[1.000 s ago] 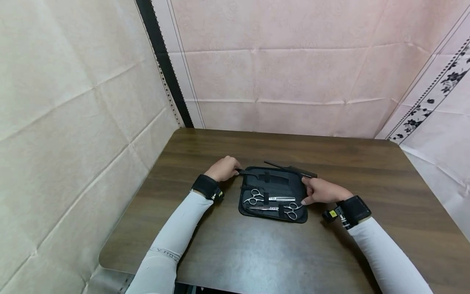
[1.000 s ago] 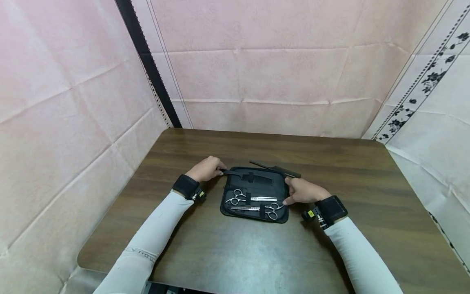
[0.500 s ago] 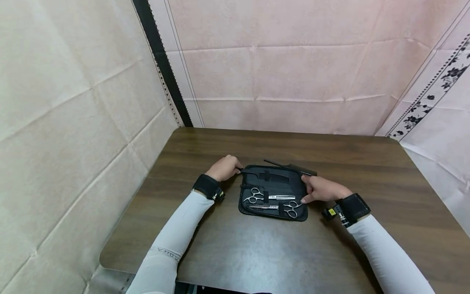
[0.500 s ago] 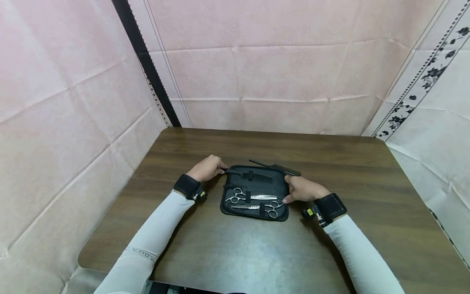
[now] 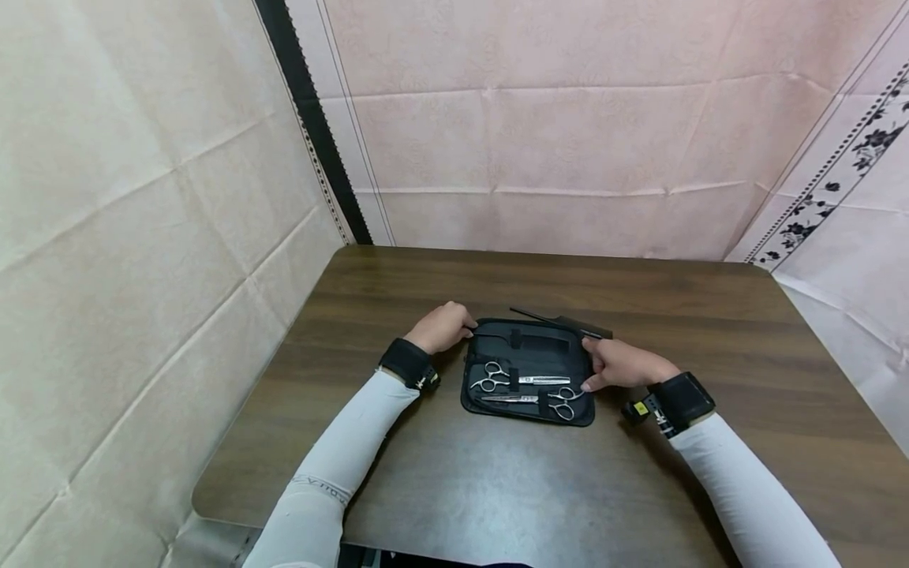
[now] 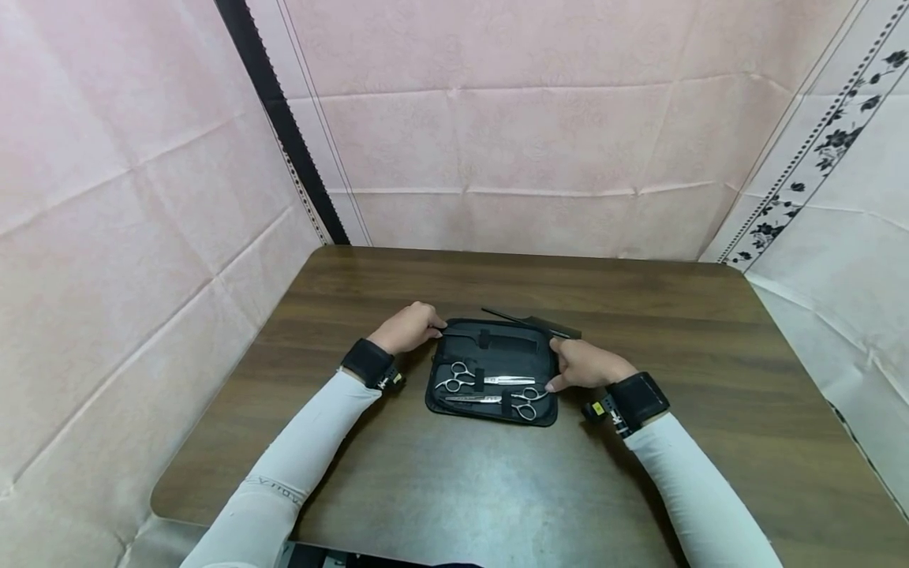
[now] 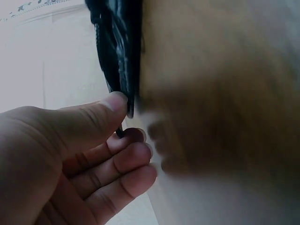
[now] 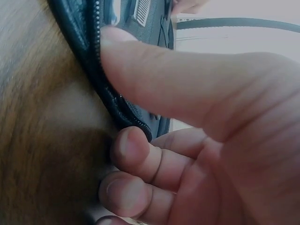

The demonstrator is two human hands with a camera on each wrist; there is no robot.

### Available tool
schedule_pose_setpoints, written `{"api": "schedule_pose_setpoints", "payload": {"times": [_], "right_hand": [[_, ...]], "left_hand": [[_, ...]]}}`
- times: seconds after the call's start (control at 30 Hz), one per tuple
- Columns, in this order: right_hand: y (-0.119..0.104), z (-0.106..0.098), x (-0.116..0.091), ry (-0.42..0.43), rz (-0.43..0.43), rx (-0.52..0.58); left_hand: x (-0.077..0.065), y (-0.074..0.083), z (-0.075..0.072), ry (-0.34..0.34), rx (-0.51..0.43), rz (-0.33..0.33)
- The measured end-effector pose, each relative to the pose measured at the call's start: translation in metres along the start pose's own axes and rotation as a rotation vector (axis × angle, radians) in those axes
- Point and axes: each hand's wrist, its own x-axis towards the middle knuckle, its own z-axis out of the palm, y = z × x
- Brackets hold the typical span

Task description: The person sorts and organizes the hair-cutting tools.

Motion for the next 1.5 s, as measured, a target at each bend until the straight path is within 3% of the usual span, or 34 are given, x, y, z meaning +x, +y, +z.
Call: {"api": "schedule_pose_setpoints", "payload": {"times": [0.63, 0.97, 1.5], "right_hand": [[0.004, 0.0, 0.004, -0.009, 0.03, -0.005], [0.004, -0.001, 0.001, -0.009, 0.024, 0.0], [0.003, 0.001, -0.002, 0.034, 0.027, 0.011]], "left_hand": [[0.001, 0.005, 0.004, 0.011, -0.032, -0.023], [0.008, 0.017, 0.005, 0.012, -0.044, 0.007], [0.009, 0.016, 0.007, 0.017, -0.053, 0.001]]}}
